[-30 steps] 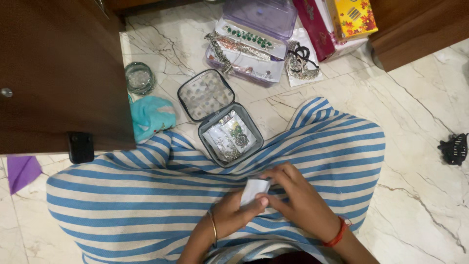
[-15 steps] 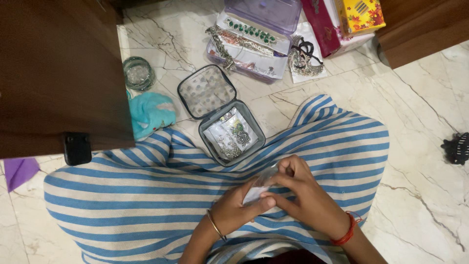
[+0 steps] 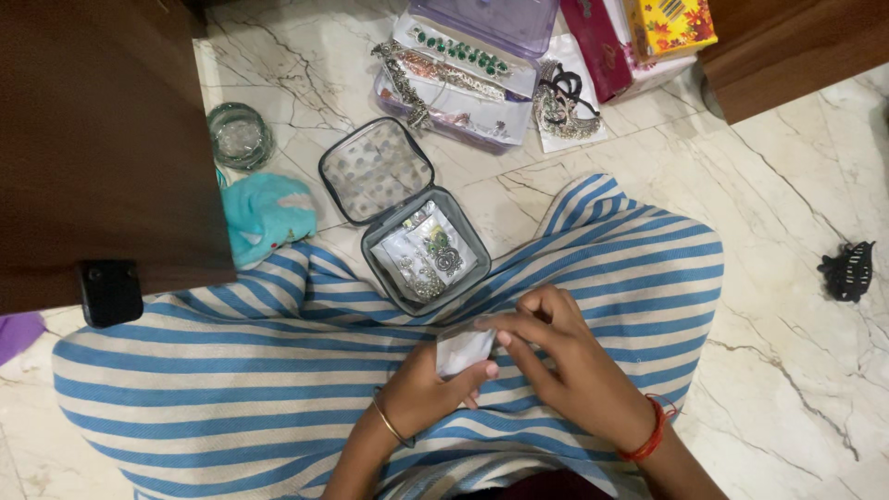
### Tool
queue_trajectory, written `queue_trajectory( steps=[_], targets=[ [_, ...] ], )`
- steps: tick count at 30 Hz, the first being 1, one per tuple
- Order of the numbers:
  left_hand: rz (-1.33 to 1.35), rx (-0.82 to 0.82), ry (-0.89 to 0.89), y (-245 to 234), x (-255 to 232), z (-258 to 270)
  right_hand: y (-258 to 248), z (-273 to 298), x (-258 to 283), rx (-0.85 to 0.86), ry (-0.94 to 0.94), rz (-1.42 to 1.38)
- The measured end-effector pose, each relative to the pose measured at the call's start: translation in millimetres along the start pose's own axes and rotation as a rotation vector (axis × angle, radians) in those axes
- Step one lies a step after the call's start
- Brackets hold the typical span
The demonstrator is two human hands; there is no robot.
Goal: The person sits on the floor and organizes jewelry by removing items from a small transparent case and placing them into a larger purple case. They handle bangles, necklaces, and earrings, transferring them between containers.
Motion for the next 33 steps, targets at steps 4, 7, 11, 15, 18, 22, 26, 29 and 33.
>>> queue_trajectory(
  steps=[4,7,11,15,18,22,26,29,33],
  targets=[
    [0.032,0.055,-0.025,3,8,2,4,-3,-6,0.075,0.063,0.005],
    [-0.01,0.075,0.01,3,8,0,9,-4,-5,0.127,0.064,0.076],
    [0.046,0.068,-0.004,2,8,-3,9,-2,-4,0.068,0.084,0.041],
    [0.198,0.153,-0.055,9,8,-2,9,-4,-10,-0.01,0.112,0.001],
    [0.297,0.2,-0.144,12,15,-2,23,-4,-28,0.069,0.246,-0.199],
    [0.372,0.241,0.025,8,7,-3,48,1,-44,0.145,0.397,-0.51],
    [0.467,0.131,-0.054,-3,15,-10,46,-4,-49,-0.037,0.369,-0.716],
    [0.603,0.123,-0.023,0,9,-10,28,-12,-35,-0.131,0.169,-0.533],
    [0.732,0.099,-0.054,-1,4,-4,19,-15,-16,-0.085,0.091,-0.258]
  ],
)
Point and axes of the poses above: each hand's wrist, its own z-axis away from the middle knuckle, its own y-axis out of the palm, x = y × z, the point moved 8 cm from there along -z, towards the middle knuckle, and after that the axes turned 14 degrees about z, right-handed, at the moved point
